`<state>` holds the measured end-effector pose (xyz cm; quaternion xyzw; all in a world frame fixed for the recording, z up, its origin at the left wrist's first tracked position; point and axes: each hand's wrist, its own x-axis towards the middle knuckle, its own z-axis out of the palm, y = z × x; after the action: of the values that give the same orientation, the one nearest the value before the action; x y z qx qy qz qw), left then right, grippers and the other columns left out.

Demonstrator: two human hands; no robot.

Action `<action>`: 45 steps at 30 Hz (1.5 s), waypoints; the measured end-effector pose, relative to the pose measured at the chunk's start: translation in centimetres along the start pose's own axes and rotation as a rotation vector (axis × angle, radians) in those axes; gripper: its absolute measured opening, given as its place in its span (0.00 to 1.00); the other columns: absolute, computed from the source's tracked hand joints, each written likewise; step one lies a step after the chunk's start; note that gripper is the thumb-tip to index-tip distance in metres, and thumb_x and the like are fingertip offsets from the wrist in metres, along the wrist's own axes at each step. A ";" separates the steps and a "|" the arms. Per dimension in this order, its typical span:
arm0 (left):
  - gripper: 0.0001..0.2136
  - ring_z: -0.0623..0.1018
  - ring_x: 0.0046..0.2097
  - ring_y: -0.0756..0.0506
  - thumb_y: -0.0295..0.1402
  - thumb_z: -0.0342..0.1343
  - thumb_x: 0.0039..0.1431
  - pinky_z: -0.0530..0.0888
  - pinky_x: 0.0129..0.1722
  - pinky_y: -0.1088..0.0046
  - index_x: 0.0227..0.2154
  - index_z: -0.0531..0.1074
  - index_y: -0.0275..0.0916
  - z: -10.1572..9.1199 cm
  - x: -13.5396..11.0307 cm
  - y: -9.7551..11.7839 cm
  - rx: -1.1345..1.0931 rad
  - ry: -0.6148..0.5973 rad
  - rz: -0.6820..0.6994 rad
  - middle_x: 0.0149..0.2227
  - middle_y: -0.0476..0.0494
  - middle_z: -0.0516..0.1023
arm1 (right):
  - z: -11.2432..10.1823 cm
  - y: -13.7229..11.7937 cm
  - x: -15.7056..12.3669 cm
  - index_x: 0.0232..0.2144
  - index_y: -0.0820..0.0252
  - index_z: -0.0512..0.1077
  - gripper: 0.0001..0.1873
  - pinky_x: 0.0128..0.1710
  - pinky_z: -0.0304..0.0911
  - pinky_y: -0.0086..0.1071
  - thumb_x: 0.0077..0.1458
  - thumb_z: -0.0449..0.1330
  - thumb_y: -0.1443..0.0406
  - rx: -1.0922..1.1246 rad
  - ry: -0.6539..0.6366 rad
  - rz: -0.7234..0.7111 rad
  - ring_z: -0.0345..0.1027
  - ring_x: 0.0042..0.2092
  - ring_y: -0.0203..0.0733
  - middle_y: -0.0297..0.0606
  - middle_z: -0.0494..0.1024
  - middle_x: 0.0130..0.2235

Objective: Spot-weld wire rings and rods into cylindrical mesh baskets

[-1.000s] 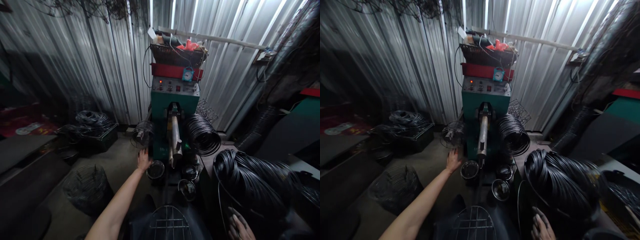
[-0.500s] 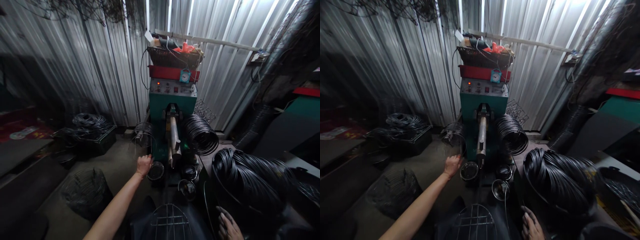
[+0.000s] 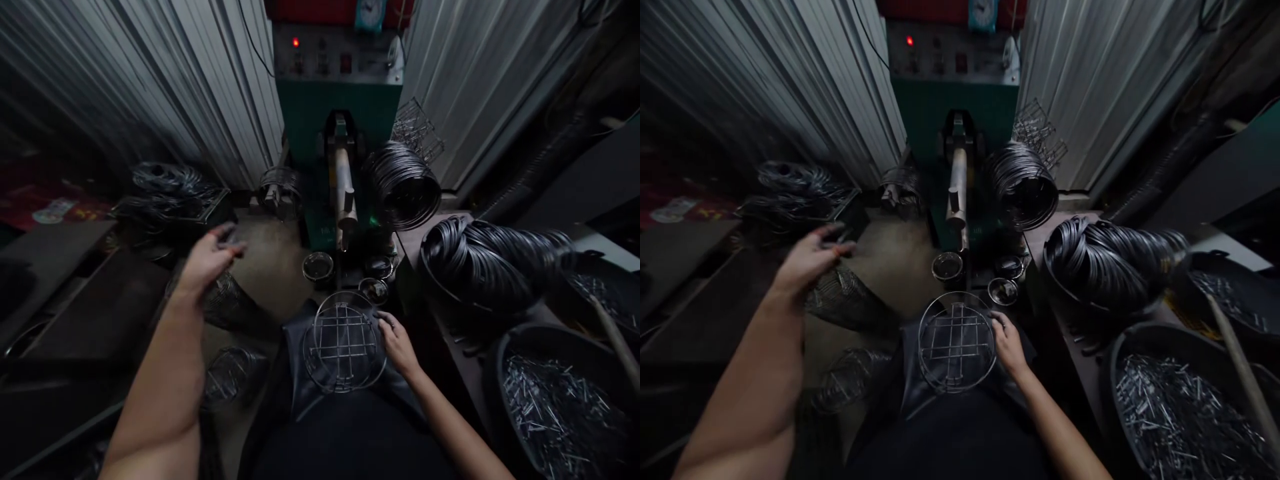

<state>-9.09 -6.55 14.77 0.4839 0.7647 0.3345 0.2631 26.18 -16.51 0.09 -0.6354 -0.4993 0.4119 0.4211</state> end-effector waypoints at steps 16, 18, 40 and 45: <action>0.29 0.63 0.20 0.57 0.44 0.59 0.48 0.53 0.13 0.83 0.52 0.64 0.37 14.7 -12.5 -12.0 -0.775 -0.644 -0.338 0.26 0.52 0.67 | 1.6 4.3 -1.9 0.46 0.57 0.72 0.21 0.55 0.57 0.44 0.52 0.52 0.57 -0.012 -0.072 -0.007 0.66 0.52 0.49 0.42 0.75 0.48; 0.31 0.63 0.19 0.57 0.45 0.58 0.48 0.54 0.13 0.83 0.54 0.63 0.37 14.9 -12.5 -12.3 -0.781 -0.648 -0.324 0.24 0.53 0.66 | 1.6 4.2 -1.8 0.47 0.57 0.71 0.22 0.56 0.57 0.44 0.52 0.52 0.57 -0.017 -0.077 -0.031 0.66 0.53 0.49 0.42 0.74 0.49; 0.39 0.55 0.64 0.42 0.47 0.58 0.45 0.54 0.61 0.64 0.60 0.53 0.42 11.8 -9.4 -12.5 0.096 -1.002 0.268 0.63 0.45 0.52 | -0.2 4.8 -1.0 0.47 0.57 0.72 0.23 0.57 0.54 0.44 0.46 0.60 0.59 0.075 -0.237 0.048 0.66 0.53 0.48 0.38 0.75 0.49; 0.58 0.57 0.62 0.36 0.48 0.66 0.32 0.59 0.58 0.61 0.63 0.37 0.34 12.7 -10.9 -12.2 0.269 -0.915 0.377 0.63 0.30 0.53 | 0.1 5.1 -1.5 0.48 0.57 0.72 0.24 0.57 0.53 0.43 0.46 0.60 0.60 0.099 -0.203 0.070 0.65 0.54 0.47 0.39 0.74 0.50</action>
<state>-2.50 -17.05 -1.80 0.7400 0.5069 0.0286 0.4412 27.29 -18.72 -4.65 -0.5858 -0.4960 0.5125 0.3848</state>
